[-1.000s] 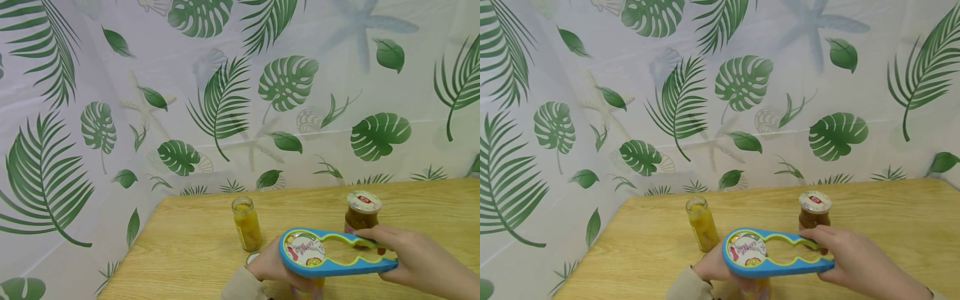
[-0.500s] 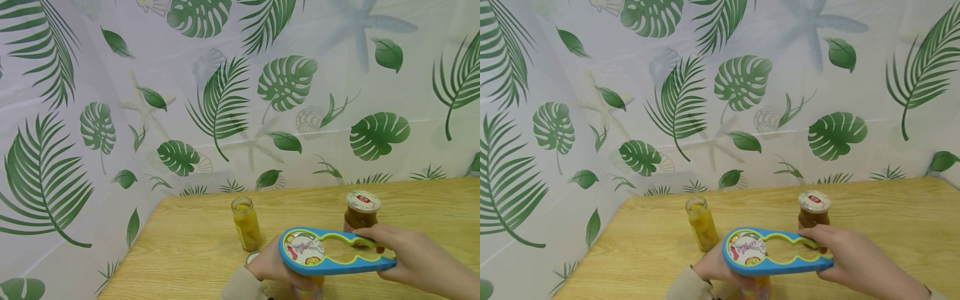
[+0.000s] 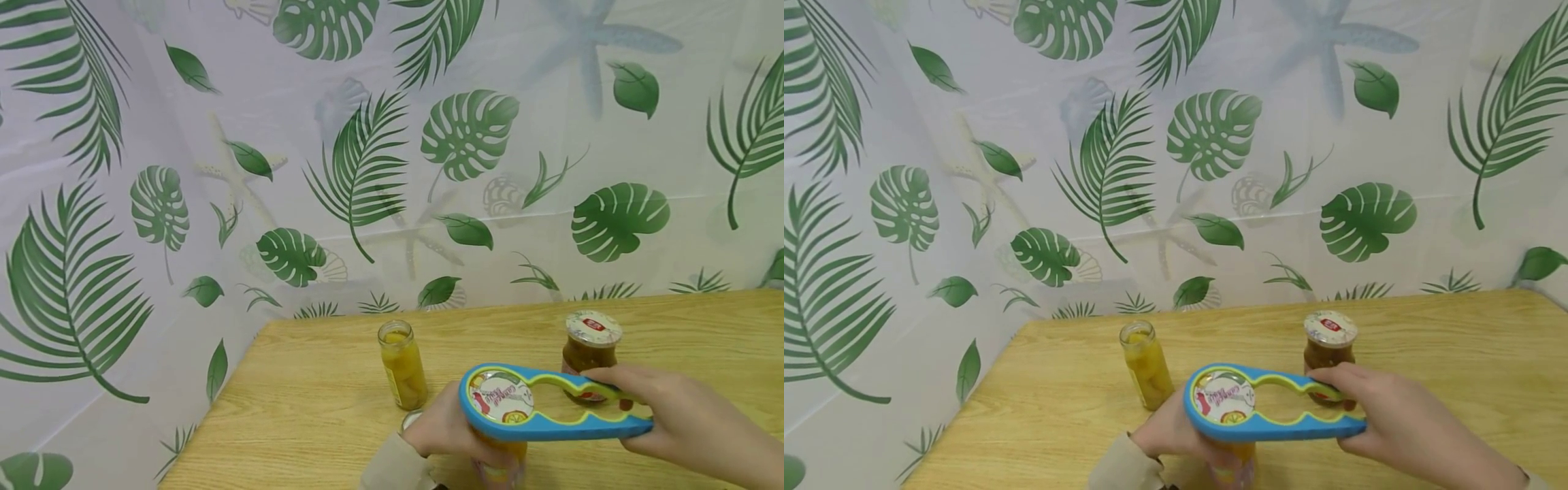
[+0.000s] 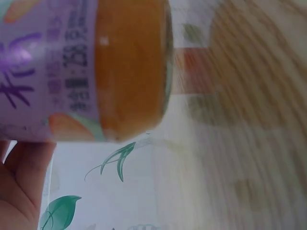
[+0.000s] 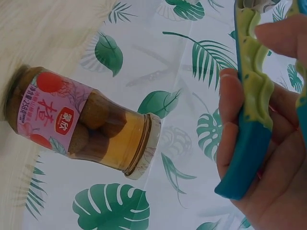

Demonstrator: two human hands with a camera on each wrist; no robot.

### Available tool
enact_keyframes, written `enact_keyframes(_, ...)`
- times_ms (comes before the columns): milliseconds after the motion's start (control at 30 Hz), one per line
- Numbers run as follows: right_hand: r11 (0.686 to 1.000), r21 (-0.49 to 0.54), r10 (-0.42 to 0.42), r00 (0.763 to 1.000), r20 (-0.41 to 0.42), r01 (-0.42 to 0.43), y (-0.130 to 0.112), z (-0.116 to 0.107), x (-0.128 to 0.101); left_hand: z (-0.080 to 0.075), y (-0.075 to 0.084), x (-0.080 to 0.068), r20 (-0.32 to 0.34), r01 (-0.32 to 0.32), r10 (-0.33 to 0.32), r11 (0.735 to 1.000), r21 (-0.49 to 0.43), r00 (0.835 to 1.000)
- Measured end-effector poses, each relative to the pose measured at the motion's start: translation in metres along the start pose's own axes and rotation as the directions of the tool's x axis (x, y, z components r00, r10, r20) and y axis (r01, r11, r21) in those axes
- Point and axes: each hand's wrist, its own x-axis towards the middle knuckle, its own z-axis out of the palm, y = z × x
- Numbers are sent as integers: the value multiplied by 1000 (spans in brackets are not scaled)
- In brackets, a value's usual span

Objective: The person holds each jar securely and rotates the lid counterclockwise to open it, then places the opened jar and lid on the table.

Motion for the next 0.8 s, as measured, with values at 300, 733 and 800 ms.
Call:
enact_keyframes(300, 999, -4, 42, 999, 15, -42, 0, -2, -1, 4, -19, 2, -119, 141, -113, 955, 259, 986)
enact_keyframes(733, 999, -22, 49, 998, 32, -49, 1, -1, 0, 4, -21, 3, -145, 224, -192, 941, 254, 971)
enact_keyframes(800, 999, -19, 50, 998, 31, -49, 1, 0, 0, 3, -22, 3, -144, 214, -181, 939, 269, 973)
